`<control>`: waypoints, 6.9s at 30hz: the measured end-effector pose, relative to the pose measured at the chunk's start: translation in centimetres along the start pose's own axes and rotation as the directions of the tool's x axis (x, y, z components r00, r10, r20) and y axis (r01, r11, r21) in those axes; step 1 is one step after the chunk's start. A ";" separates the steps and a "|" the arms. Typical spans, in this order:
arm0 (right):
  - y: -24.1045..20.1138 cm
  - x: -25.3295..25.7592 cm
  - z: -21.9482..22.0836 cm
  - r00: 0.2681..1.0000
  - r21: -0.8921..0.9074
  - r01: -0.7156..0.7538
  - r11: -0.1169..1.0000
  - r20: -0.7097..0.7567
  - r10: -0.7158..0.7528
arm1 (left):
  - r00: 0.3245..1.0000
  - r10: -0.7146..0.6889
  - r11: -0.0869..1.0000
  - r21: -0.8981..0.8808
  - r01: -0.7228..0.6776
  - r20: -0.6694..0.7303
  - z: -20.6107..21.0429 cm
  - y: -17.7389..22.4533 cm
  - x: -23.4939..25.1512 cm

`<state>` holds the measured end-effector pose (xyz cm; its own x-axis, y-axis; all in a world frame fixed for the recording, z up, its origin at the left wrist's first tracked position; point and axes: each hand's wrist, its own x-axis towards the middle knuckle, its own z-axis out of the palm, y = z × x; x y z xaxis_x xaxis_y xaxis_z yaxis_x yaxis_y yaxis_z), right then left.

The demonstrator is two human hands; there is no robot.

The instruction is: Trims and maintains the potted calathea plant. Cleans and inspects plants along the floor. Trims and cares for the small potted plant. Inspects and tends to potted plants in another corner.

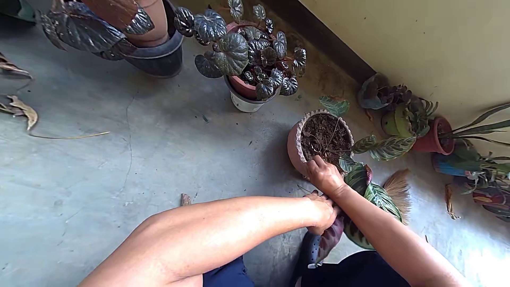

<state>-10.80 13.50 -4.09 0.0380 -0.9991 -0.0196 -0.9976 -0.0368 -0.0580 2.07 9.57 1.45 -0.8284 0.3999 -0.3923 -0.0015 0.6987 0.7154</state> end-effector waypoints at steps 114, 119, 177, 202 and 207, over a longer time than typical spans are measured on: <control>6.3 11.0 -13.5 0.930 0.143 -0.339 0.930 0.202 0.308 | 0.823 0.077 0.984 -0.091 -0.154 -0.563 -0.6 -7.5 -1.7; 8.8 5.3 -23.9 0.923 0.274 -0.328 0.904 -0.113 0.369 | 0.859 0.032 0.995 0.101 0.023 -0.512 0.8 -9.6 -3.0; 13.3 -2.3 -5.9 0.660 0.233 -0.750 0.619 0.312 0.683 | 0.814 -0.369 0.539 0.610 0.581 -0.449 -6.7 -5.3 9.1; 13.8 -8.6 0.9 0.476 0.834 -0.527 -0.161 0.447 0.757 | 0.819 -0.349 0.552 0.606 0.572 -0.455 -6.3 -5.4 8.6; 13.8 -8.2 -3.6 0.753 0.736 -0.473 0.484 0.053 0.656 | 0.814 -0.359 0.572 0.582 0.578 -0.457 -6.3 -5.5 8.5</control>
<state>-25.06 21.12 -1.17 -0.6229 -0.7752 -0.1054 -0.4590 0.4712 -0.7532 -8.50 5.40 -2.22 -0.9296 -0.1960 -0.3121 -0.1540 0.9759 -0.1544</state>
